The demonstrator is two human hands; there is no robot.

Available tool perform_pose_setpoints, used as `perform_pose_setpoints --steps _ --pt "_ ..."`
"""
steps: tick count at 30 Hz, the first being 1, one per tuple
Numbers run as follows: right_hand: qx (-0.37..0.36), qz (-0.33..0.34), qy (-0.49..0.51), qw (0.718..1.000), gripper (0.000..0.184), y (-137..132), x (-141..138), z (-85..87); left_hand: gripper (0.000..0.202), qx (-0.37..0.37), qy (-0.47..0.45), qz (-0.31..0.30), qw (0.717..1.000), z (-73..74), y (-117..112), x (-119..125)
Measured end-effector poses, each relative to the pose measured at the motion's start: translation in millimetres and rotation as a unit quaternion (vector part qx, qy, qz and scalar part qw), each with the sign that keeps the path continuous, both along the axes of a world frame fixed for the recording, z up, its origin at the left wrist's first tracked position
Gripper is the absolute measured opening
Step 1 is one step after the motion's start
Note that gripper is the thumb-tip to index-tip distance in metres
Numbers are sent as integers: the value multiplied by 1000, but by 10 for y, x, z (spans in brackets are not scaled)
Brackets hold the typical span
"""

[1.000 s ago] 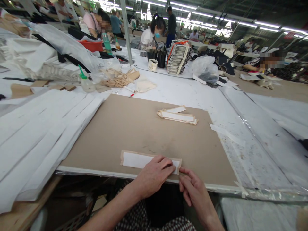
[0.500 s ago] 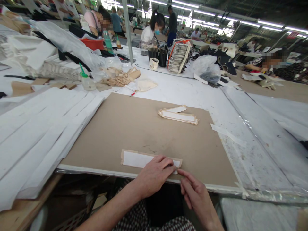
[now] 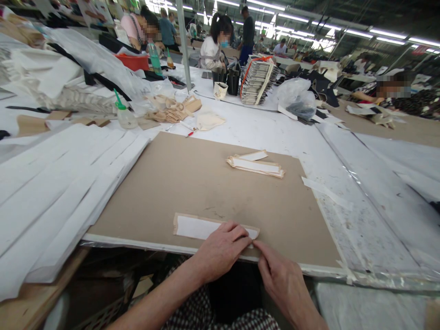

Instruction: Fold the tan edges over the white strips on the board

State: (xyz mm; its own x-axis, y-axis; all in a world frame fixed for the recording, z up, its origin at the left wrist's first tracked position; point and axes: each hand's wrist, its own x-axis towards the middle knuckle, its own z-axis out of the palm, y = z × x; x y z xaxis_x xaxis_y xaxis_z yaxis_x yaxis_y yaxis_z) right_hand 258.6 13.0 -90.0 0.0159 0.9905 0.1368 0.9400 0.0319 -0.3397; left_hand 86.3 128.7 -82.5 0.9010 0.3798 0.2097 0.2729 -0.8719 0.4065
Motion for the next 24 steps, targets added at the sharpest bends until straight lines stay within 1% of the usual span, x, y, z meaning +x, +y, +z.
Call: perform_pose_setpoints --steps 3,5,6,7,9,11,13,15,17,20,24 --pt "6 33 -132 991 40 20 7 33 18 8 1 -1 1000 -3 -2 2" --pt "0 39 -181 983 40 50 10 68 18 8 -3 -2 1000 -4 -3 1" --pt "-10 38 -176 984 41 70 20 88 18 6 -6 -2 1000 -3 -4 0" --pt "-24 32 -150 988 40 91 36 107 18 2 -10 -1 1000 -1 -5 -1" --pt "-65 13 -49 997 38 128 88 142 18 -6 -16 0 1000 7 -7 -6" --pt "-103 -13 71 992 34 145 149 161 18 -11 -19 1 1000 18 -10 -11" --pt "-113 -44 157 980 31 133 194 160 17 -12 -19 2 1000 25 -11 -14" --pt "-93 -57 195 975 31 99 207 141 17 -12 -19 4 1000 27 -9 -15" --pt "-68 -39 199 977 32 60 196 114 17 -13 -18 4 1000 25 -5 -13" --pt "-43 4 169 985 36 24 171 72 19 -12 -19 2 1000 18 0 -8" --pt "-10 46 68 997 41 17 178 18 20 -9 -27 6 1000 13 -3 -4"
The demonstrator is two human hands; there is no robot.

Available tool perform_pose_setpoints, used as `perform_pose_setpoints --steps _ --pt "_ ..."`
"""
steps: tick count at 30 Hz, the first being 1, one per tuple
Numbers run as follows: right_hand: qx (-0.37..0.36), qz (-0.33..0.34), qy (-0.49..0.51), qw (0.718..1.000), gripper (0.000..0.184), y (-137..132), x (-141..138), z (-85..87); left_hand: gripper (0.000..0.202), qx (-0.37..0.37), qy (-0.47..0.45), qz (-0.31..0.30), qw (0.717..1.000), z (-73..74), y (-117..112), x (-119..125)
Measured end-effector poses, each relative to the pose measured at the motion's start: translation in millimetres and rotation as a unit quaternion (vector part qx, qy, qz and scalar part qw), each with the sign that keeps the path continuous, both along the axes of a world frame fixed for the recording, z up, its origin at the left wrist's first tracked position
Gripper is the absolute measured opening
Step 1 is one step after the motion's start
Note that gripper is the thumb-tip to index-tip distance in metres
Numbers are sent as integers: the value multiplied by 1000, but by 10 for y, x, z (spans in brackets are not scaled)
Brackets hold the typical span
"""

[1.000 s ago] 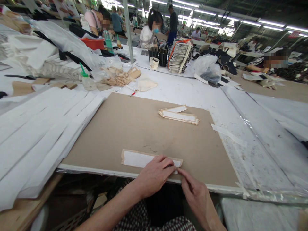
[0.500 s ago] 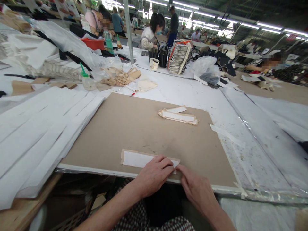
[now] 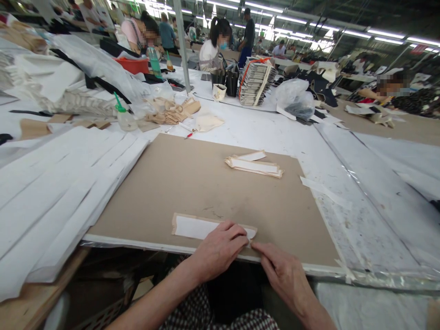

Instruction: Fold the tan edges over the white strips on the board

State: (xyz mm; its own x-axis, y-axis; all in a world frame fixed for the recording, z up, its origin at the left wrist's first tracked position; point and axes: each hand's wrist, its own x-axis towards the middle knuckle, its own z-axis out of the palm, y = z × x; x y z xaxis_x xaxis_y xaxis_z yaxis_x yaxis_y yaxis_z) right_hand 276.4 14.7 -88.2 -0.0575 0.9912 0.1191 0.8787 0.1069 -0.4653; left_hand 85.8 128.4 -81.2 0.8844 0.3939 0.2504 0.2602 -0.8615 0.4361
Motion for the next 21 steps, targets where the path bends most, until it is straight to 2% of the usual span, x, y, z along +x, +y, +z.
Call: perform_pose_setpoints --steps 2,4,8,11,16,21 --pt "20 23 -52 998 40 0 8 -11 19 1 3 -1 1000 10 -1 0" --pt "24 21 -51 998 38 3 6 -2 18 2 15 -3 1000 33 2 1" --pt "18 -47 90 995 29 31 -17 46 15 13 57 -5 998 78 15 32" --pt "55 -77 142 985 25 57 -36 34 17 16 60 14 998 62 26 81" --pt "131 -106 76 983 29 92 -44 -101 26 12 31 34 999 2 45 148" --pt "142 -94 34 985 32 134 0 -196 28 19 37 27 999 -28 57 153"
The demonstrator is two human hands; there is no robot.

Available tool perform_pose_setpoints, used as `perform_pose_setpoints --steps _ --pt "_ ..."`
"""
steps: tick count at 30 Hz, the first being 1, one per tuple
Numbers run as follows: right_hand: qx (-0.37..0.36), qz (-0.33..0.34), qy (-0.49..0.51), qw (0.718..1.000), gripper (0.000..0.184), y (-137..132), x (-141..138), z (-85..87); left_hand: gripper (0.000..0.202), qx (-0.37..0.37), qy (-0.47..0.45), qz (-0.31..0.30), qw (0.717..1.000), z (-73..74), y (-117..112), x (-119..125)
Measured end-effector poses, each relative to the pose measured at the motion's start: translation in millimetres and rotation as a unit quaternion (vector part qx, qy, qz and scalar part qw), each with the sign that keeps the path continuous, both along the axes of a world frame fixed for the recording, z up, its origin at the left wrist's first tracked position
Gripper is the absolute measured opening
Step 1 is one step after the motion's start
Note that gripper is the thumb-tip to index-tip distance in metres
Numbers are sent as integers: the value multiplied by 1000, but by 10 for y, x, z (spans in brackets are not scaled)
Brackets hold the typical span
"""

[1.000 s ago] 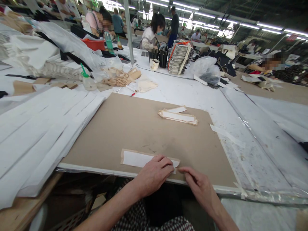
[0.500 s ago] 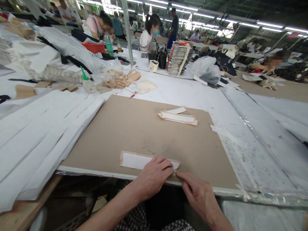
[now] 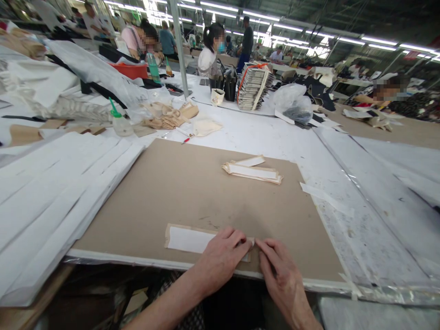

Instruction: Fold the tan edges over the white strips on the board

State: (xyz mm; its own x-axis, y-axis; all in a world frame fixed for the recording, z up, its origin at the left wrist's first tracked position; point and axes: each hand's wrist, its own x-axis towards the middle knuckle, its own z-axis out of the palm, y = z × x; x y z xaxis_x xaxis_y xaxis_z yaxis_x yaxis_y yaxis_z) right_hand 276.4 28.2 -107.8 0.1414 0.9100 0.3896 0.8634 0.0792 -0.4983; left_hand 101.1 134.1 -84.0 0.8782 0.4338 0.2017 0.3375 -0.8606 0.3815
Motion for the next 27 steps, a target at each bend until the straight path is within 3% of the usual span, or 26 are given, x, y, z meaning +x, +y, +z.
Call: perform_pose_setpoints --steps 9,16,27 --pt "-32 36 -67 997 34 57 57 45 33 -15 9 -5 1000 26 4 -12" --pt "-57 47 -56 996 29 154 100 144 38 -25 17 -8 1000 9 -1 -21" --pt "-56 59 -112 990 31 165 111 159 35 -32 19 -8 999 28 4 -19"
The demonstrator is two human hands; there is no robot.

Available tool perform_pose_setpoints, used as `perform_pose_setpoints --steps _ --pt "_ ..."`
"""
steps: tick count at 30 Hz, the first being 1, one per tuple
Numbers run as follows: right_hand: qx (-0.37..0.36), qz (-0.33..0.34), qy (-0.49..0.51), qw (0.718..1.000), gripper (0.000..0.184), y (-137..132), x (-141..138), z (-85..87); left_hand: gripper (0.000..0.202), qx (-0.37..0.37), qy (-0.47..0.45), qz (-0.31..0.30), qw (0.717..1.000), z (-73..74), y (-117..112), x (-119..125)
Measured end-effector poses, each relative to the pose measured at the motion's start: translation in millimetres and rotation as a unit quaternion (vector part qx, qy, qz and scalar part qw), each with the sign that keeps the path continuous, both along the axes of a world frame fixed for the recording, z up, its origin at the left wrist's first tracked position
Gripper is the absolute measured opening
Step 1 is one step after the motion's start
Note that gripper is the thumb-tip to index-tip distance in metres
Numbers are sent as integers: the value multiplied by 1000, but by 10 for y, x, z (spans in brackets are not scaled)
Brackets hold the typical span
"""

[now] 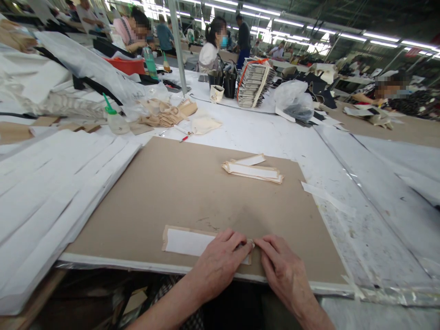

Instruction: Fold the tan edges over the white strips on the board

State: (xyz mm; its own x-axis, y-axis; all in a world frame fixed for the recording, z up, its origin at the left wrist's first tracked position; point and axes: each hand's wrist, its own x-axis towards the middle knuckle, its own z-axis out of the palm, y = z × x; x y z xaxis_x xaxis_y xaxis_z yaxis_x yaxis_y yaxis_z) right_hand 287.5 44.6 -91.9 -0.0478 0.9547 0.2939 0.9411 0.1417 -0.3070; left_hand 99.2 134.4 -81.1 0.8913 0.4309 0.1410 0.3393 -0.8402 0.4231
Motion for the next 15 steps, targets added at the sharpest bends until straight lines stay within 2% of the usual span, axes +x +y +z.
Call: perform_pose_setpoints --steps 7,15 --pt "1 8 -77 997 30 7 -21 13 36 0 -3 -1 1000 -18 -10 0" --pt "4 9 -108 994 31 -17 -36 -6 37 -1 3 0 1000 -16 -2 5"
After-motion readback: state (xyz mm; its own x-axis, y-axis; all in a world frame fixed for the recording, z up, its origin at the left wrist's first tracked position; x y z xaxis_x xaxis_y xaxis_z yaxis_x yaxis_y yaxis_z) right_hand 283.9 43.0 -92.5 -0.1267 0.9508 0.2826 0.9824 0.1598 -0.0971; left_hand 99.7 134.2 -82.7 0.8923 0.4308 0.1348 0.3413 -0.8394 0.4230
